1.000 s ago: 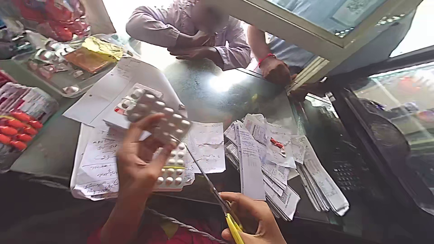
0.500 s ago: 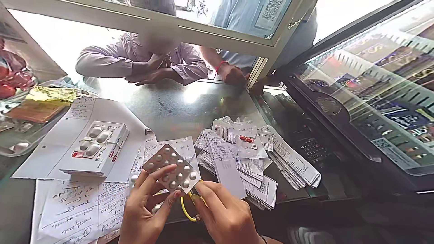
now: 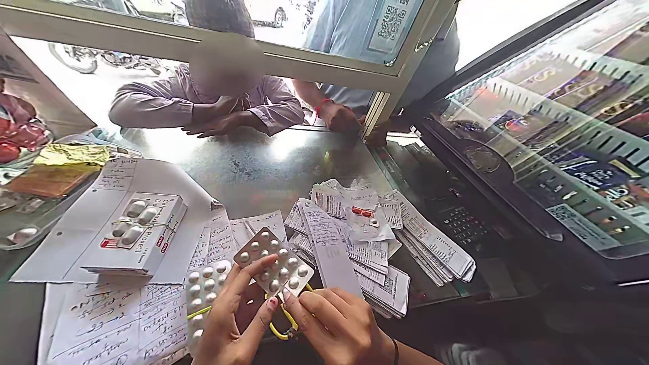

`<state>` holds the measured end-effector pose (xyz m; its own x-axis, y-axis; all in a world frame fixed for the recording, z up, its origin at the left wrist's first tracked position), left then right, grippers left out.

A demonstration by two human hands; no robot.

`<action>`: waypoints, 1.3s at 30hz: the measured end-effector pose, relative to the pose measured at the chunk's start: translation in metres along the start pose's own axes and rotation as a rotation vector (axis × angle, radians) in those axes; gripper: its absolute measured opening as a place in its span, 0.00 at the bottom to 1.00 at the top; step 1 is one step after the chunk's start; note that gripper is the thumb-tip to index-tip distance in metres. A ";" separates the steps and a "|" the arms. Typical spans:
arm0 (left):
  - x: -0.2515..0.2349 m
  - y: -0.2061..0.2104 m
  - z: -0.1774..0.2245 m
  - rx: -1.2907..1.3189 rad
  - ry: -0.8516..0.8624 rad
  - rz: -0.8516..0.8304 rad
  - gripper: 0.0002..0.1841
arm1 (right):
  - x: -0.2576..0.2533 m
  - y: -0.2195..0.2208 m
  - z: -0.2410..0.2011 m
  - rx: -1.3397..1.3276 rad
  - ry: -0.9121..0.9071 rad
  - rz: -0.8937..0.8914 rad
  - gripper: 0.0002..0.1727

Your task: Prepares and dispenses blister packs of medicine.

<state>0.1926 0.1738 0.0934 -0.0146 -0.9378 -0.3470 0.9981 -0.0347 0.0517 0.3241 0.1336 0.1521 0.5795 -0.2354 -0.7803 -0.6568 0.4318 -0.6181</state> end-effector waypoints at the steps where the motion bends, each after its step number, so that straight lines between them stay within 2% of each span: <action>1: 0.000 -0.002 0.001 -0.023 0.000 0.024 0.27 | 0.001 -0.007 0.005 0.005 0.004 0.022 0.08; 3: 0.002 -0.010 0.006 -0.113 0.009 0.089 0.27 | 0.004 -0.026 0.033 0.062 0.132 0.056 0.06; 5: 0.004 -0.017 0.012 -0.158 0.023 0.106 0.26 | 0.008 -0.048 0.079 0.213 0.326 0.042 0.06; 7: 0.008 -0.024 0.018 -0.182 0.058 0.118 0.25 | 0.018 -0.060 0.128 0.399 0.463 -0.023 0.09; 9: 0.012 -0.030 0.020 -0.197 0.093 0.160 0.25 | 0.037 -0.053 0.169 0.467 0.536 -0.123 0.09; 14: 0.016 -0.042 0.019 -0.225 0.120 0.235 0.24 | 0.079 -0.010 0.213 0.281 0.693 -0.405 0.09; 17: 0.014 -0.041 0.017 -0.218 0.127 0.210 0.24 | 0.082 -0.010 0.225 0.161 0.858 -0.497 0.11; 19: 0.014 -0.040 0.015 -0.207 0.118 0.198 0.24 | 0.086 -0.005 0.232 0.112 0.970 -0.605 0.15; 23: 0.013 -0.040 0.012 -0.208 0.095 0.191 0.25 | 0.089 0.004 0.237 0.104 0.955 -0.700 0.13; 26: 0.012 -0.040 0.010 -0.205 0.079 0.178 0.25 | 0.085 0.004 0.234 0.159 0.857 -0.685 0.11; 30: 0.013 -0.043 0.009 -0.206 0.085 0.191 0.21 | 0.068 -0.018 0.223 0.395 0.573 -0.371 0.07; 33: 0.015 -0.043 0.008 -0.198 0.099 0.180 0.20 | 0.055 -0.051 0.226 0.562 0.499 -0.170 0.10; 36: 0.014 -0.042 0.009 -0.209 0.114 0.156 0.20 | 0.045 -0.061 0.224 0.628 0.457 -0.130 0.11; 39: 0.013 -0.041 0.009 -0.184 0.125 0.147 0.22 | 0.049 -0.047 0.221 0.615 0.423 -0.185 0.11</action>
<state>0.1513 0.1599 0.0955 0.1271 -0.8778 -0.4619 0.9834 0.1724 -0.0572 0.4901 0.2942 0.1636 0.3383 -0.6106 -0.7160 -0.1091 0.7303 -0.6743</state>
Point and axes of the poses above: each hand's wrist, its own x-axis away from the middle knuckle, its own y-axis out of the palm, z = x × y, the point moved 10 cm from there along -x, towards the middle knuckle, and after that the axes turned 1 degree about -y, right-handed, at the moved point
